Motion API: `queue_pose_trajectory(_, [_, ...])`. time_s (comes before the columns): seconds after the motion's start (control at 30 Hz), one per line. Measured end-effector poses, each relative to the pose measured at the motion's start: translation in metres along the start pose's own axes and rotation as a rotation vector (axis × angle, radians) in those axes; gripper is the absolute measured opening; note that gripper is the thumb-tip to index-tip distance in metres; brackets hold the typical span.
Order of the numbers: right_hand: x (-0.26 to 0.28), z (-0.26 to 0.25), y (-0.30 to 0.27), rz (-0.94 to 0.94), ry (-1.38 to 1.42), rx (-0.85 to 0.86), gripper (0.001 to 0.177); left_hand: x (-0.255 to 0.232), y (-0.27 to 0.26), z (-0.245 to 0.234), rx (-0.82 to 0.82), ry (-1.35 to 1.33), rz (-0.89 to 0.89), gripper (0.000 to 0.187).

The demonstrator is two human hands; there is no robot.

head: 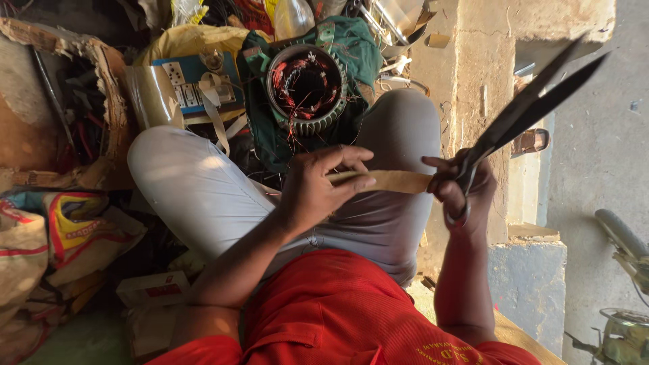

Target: The person sits cross-legged on the floor and works on a cylindrical electrical component, likely a motor stator. They use their hands to arrange and secure copper wires within the slots, then use scissors to cut a piece of cardboard and insert it into the component.

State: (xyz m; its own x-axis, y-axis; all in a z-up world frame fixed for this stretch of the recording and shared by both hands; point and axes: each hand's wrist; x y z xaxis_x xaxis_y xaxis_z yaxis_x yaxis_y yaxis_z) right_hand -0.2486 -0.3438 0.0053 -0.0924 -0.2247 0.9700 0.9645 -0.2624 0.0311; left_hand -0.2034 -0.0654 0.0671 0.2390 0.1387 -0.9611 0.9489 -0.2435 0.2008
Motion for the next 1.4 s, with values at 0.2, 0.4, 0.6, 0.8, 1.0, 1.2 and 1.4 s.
queue_pose_trajectory(0.2, [0.010,0.075,-0.021,-0.006,-0.129,-0.067,0.048,0.010,-0.024,0.000,-0.133,-0.220,-0.108,0.039])
queue_pose_trajectory(0.4, [0.010,0.090,0.001,-0.006,0.019,-0.031,0.065,0.024,-0.031,-0.015,-0.388,-0.476,-0.113,0.025])
queue_pose_trajectory(0.6, [-0.005,0.093,-0.038,0.006,-0.145,0.338,0.110,0.002,-0.012,-0.039,-0.667,-0.524,0.013,0.021])
queue_pose_trajectory(0.8, [-0.026,0.100,-0.064,0.175,-0.125,0.499,0.109,0.008,-0.005,-0.024,-0.602,-0.593,0.030,0.022])
queue_pose_trajectory(1.0, [-0.028,0.108,-0.068,0.270,0.023,0.473,0.101,0.004,-0.005,-0.027,-0.779,-0.603,0.195,0.016])
queue_pose_trajectory(1.2, [-0.038,0.099,-0.072,0.273,-0.088,0.487,0.106,0.018,-0.009,-0.025,-0.572,-0.565,0.074,0.027])
queue_pose_trajectory(1.4, [-0.031,0.124,-0.052,0.165,-0.062,0.432,0.106,0.029,-0.019,-0.001,-0.557,-0.630,0.003,0.026])
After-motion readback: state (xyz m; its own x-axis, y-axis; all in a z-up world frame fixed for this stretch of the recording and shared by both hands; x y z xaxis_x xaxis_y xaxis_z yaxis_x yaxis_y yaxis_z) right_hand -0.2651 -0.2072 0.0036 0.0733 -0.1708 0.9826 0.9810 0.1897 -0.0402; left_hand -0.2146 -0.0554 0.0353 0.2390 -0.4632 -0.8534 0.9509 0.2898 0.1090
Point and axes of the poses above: each hand's wrist, its own y-axis towards the middle knuckle, its own z-axis out of the palm, x = y × z, and after that the axes turned 6 degrees about -x, right-handed
